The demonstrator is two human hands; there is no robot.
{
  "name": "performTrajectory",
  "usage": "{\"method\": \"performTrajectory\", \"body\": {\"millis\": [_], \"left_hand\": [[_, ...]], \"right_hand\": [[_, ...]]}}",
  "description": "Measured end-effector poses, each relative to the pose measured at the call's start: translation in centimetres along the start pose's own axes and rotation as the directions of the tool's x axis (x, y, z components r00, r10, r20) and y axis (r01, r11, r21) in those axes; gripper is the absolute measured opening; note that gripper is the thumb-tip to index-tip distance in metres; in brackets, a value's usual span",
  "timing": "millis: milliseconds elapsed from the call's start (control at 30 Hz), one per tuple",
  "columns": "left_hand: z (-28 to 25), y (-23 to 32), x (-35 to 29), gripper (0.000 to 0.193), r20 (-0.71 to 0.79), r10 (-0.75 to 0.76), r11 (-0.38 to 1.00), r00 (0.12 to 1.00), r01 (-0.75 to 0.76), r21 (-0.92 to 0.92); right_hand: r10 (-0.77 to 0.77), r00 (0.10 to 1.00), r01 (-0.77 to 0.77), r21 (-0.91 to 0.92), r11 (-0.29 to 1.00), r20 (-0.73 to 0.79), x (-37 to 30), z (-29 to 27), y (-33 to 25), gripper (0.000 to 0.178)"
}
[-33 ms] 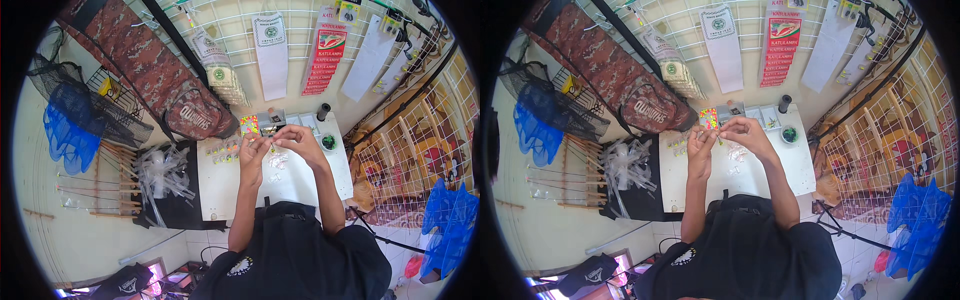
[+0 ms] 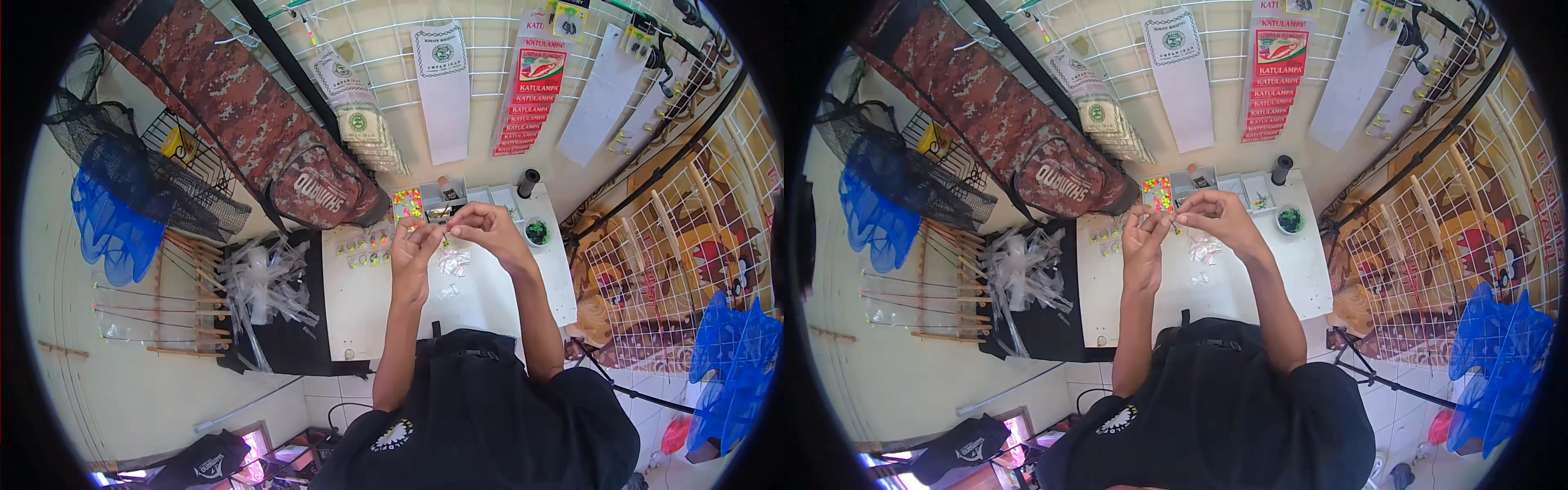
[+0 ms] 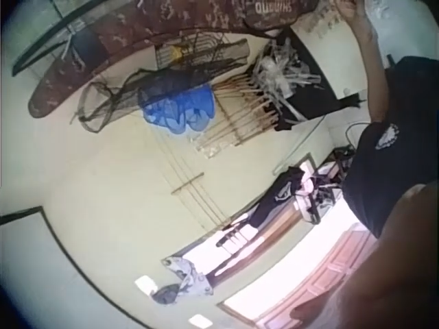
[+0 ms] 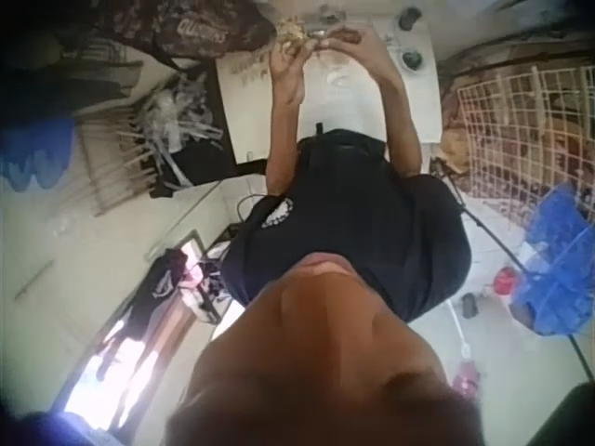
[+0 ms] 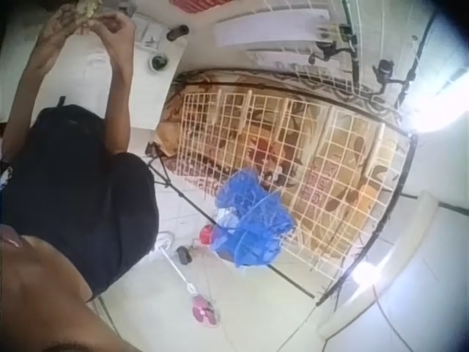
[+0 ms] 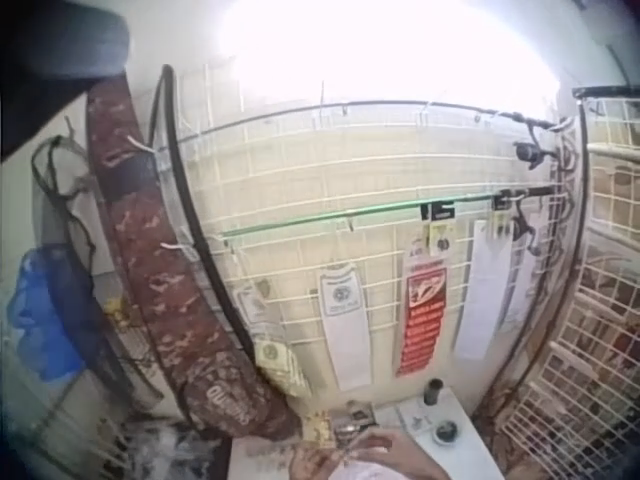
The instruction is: The recorder is assembling small fishing tackle components including hooks and swivels at a shop workstation.
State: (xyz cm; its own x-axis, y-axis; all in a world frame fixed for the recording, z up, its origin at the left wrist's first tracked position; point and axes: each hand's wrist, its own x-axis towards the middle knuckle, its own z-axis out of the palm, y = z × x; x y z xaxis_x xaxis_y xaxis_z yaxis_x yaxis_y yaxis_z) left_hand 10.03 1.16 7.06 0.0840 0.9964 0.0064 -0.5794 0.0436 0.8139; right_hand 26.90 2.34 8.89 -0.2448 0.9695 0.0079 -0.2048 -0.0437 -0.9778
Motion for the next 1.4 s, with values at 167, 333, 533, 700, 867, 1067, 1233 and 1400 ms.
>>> {"method": "performTrajectory", "body": {"millis": [167, 333, 533, 700, 867, 1067, 1233, 1400], "left_hand": [[0.3, 0.5, 0.1, 0.032, 0.081, 0.014, 0.999, 0.997, -0.017, 0.03], [0.1, 0.7, 0.1, 0.03, 0.101, 0.003, 0.999, 0.995, -0.006, 0.032], [0.2, 0.9, 0.1, 0.029, 0.115, -0.011, 0.999, 0.993, 0.005, 0.051], [0.2, 0.8, 0.1, 0.028, 0.076, 0.032, 0.996, 0.997, -0.038, 0.082], [0.1, 0.4, 0.0, 0.027, 0.057, 0.067, 0.989, 0.996, -0.074, 0.126], [-0.8, -0.6, 0.0, 0.023, 0.055, 0.127, 0.967, 0.99, -0.136, 0.215], [-1.2, -0.4, -0.1, 0.02, 0.082, 0.076, 0.942, 0.994, -0.098, 0.32], [-1.5, 0.8, 0.2, 0.023, 0.118, 0.092, 0.934, 0.989, -0.127, 0.335]], "right_hand": [[0.051, 0.989, -0.06, 0.055, 0.997, 0.142, 0.7, -0.8, 0.2, 0.015], [0.072, 0.977, -0.099, 0.126, 0.987, 0.202, 1.1, -0.6, 0.6, 0.018], [0.077, 0.979, -0.1, 0.12, 0.988, 0.186, 0.8, -0.4, 0.3, 0.02], [0.063, 0.99, -0.075, 0.092, 0.993, 0.126, 0.3, 0.0, 0.1, 0.018], [-0.019, 1.0, 0.018, -0.128, 0.992, -0.008, -0.5, 0.6, 0.3, 0.012], [-0.162, 0.987, 0.142, -0.425, 0.894, -0.009, -1.2, 1.2, 0.2, 0.012], [-0.239, 0.971, 0.216, -0.55, 0.807, 0.031, -1.2, 0.7, 0.6, 0.011], [-0.146, 0.989, 0.136, -0.386, 0.912, 0.002, -1.2, 0.8, 0.7, 0.014]]}}
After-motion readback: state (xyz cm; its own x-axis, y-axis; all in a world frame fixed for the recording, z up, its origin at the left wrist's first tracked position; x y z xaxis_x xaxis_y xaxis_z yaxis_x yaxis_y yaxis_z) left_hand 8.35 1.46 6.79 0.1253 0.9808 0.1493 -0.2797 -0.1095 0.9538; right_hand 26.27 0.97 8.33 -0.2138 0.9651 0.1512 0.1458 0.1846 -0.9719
